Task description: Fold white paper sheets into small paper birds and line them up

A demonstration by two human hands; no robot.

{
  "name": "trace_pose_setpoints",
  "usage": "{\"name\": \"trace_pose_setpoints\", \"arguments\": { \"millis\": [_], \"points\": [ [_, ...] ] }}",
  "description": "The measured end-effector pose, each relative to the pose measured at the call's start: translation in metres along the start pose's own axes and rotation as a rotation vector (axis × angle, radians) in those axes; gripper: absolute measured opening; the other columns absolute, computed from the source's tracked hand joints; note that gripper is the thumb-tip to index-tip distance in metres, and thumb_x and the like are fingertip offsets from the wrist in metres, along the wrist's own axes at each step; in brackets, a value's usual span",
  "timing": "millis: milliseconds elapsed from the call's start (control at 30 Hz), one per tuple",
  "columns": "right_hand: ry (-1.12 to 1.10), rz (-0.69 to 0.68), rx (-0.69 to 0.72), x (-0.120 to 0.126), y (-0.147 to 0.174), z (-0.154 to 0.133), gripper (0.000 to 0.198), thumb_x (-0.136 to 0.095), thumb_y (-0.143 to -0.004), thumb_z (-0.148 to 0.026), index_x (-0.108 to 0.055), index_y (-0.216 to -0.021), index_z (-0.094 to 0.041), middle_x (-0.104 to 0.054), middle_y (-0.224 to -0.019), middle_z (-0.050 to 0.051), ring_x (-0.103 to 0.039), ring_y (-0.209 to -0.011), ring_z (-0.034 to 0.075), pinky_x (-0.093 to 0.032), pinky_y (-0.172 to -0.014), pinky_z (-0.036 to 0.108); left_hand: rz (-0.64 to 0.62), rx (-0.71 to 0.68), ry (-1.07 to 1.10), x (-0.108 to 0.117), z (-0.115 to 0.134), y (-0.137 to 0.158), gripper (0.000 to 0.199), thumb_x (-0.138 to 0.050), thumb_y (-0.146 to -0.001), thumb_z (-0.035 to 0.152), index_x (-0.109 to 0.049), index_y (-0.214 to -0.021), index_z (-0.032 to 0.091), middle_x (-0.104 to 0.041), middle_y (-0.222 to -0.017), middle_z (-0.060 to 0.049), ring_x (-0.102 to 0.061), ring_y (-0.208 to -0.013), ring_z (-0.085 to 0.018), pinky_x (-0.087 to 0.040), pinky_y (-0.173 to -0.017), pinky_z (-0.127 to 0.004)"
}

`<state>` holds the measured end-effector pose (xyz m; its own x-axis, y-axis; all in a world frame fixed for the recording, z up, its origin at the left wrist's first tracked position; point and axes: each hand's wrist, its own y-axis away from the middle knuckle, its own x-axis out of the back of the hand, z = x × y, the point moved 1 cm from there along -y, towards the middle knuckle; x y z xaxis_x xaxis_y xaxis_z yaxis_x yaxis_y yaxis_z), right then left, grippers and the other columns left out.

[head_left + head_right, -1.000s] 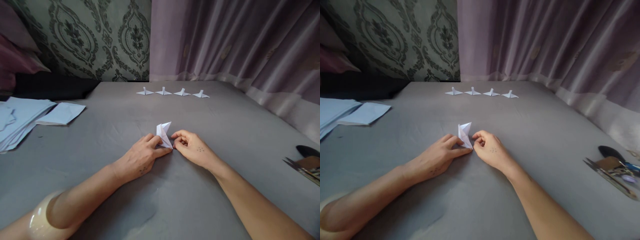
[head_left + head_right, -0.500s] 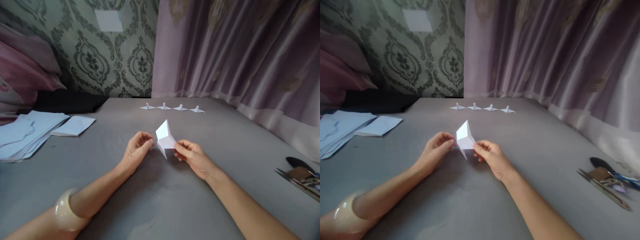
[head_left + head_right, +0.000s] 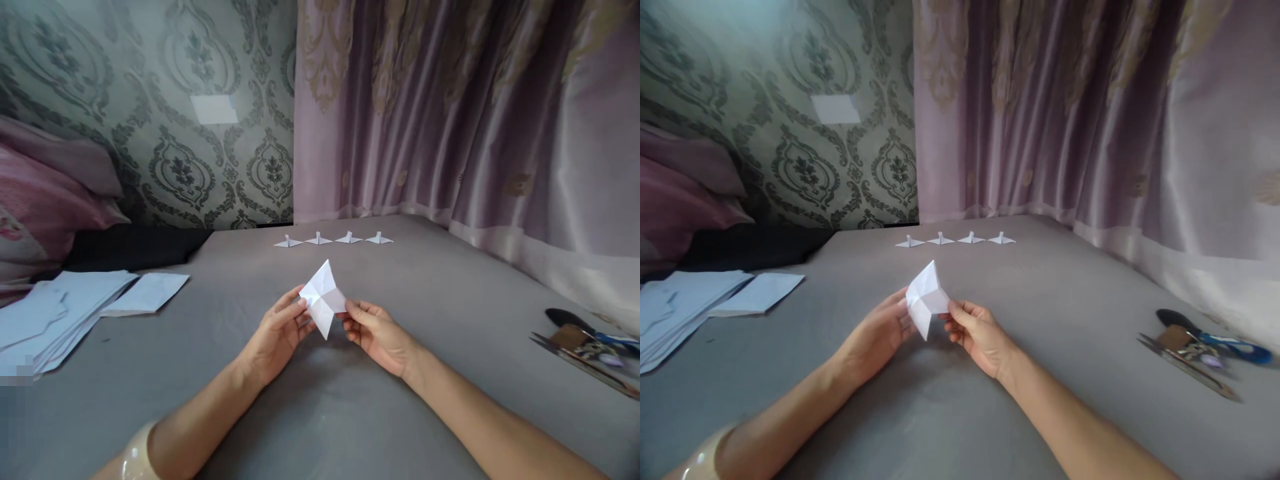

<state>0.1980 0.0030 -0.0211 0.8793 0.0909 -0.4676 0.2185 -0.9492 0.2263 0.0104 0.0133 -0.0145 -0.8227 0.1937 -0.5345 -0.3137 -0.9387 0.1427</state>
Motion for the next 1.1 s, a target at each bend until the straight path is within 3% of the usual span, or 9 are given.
{"name": "trace_pose_setpoints", "arguments": {
  "millis": [133, 200, 300, 433, 633, 767, 967, 1100],
  "points": [
    [-0.024, 0.103, 0.052, -0.001, -0.001, 0.002, 0.026, -0.079, -0.068, -0.036, -0.068, -0.079, -0.015, -0.064, -0.08, 0.002, -0.052, -0.063, 0.008, -0.041, -0.054, 0.02, 0.056, 0.004, 0.046, -0.001, -0.004, 0.0, 0.075, -0.067, -0.081, 0.02, -0.025, -0.143, 0.029, -0.068, -0.09, -0.003, -0.067, -0.085, -0.015, -0.049, -0.091, -0.035],
    [0.005, 0.113, 0.072, -0.003, 0.0, 0.003, 0.028, -0.081, -0.065, -0.036, -0.068, -0.079, -0.015, -0.063, -0.076, 0.001, -0.052, -0.063, 0.008, -0.04, -0.054, 0.019, 0.061, -0.028, -0.013, -0.003, -0.004, 0.002, 0.079, -0.069, -0.08, 0.022, -0.024, -0.144, 0.031, -0.069, -0.09, -0.003, -0.068, -0.085, -0.017, -0.049, -0.088, -0.036],
    [0.081, 0.12, 0.091, -0.005, 0.002, 0.005, 0.031, -0.08, -0.066, -0.038, -0.068, -0.082, -0.015, -0.062, -0.075, 0.001, -0.052, -0.064, 0.008, -0.039, -0.055, 0.02, 0.075, -0.102, -0.137, -0.004, -0.003, 0.004, 0.065, -0.069, -0.08, 0.028, -0.04, -0.138, 0.027, -0.071, -0.09, -0.005, -0.067, -0.085, -0.018, -0.049, -0.085, -0.033],
    [0.193, 0.113, 0.104, -0.009, 0.004, 0.006, 0.032, -0.074, -0.071, -0.042, -0.066, -0.086, -0.014, -0.066, -0.084, 0.004, -0.051, -0.066, 0.009, -0.039, -0.058, 0.022, 0.13, -0.182, -0.26, -0.002, -0.004, 0.004, 0.04, -0.07, -0.079, 0.035, -0.062, -0.115, 0.019, -0.072, -0.088, -0.006, -0.066, -0.083, -0.018, -0.049, -0.082, -0.031],
    [0.364, 0.089, 0.139, -0.01, 0.004, 0.009, 0.032, -0.067, -0.077, -0.043, -0.065, -0.09, -0.014, -0.066, -0.084, 0.004, -0.052, -0.067, 0.01, -0.04, -0.059, 0.023, 0.151, -0.191, -0.213, 0.003, -0.004, 0.001, 0.037, -0.075, -0.073, 0.033, -0.068, -0.107, 0.02, -0.072, -0.094, -0.005, -0.064, -0.087, -0.016, -0.048, -0.082, -0.027],
    [0.411, 0.074, 0.133, -0.009, 0.005, 0.009, 0.032, -0.065, -0.078, -0.044, -0.065, -0.09, -0.014, -0.065, -0.082, 0.004, -0.051, -0.066, 0.01, -0.04, -0.06, 0.023, 0.229, -0.209, -0.259, 0.003, -0.002, 0.0, 0.028, -0.079, -0.068, 0.031, -0.074, -0.092, 0.018, -0.073, -0.089, -0.004, -0.062, -0.085, -0.014, -0.046, -0.08, -0.023],
    [0.471, 0.067, 0.136, -0.01, 0.006, 0.009, 0.032, -0.062, -0.08, -0.045, -0.065, -0.09, -0.015, -0.066, -0.082, 0.005, -0.055, -0.07, 0.013, -0.043, -0.063, 0.026, 0.374, -0.294, -0.31, 0.002, 0.001, 0.001, 0.024, -0.08, -0.064, 0.03, -0.076, -0.086, 0.02, -0.075, -0.088, -0.003, -0.064, -0.084, -0.015, -0.048, -0.078, -0.023],
    [0.63, 0.158, 0.279, -0.008, 0.007, 0.004, 0.033, -0.061, -0.08, -0.042, -0.065, -0.102, -0.018, -0.067, -0.097, 0.007, -0.06, -0.085, 0.018, -0.046, -0.077, 0.032, 0.409, -0.427, -0.453, -0.001, 0.003, 0.006, 0.018, -0.077, -0.067, 0.029, -0.077, -0.084, 0.021, -0.076, -0.087, -0.003, -0.065, -0.084, -0.017, -0.05, -0.077, -0.023]
  ]
}}
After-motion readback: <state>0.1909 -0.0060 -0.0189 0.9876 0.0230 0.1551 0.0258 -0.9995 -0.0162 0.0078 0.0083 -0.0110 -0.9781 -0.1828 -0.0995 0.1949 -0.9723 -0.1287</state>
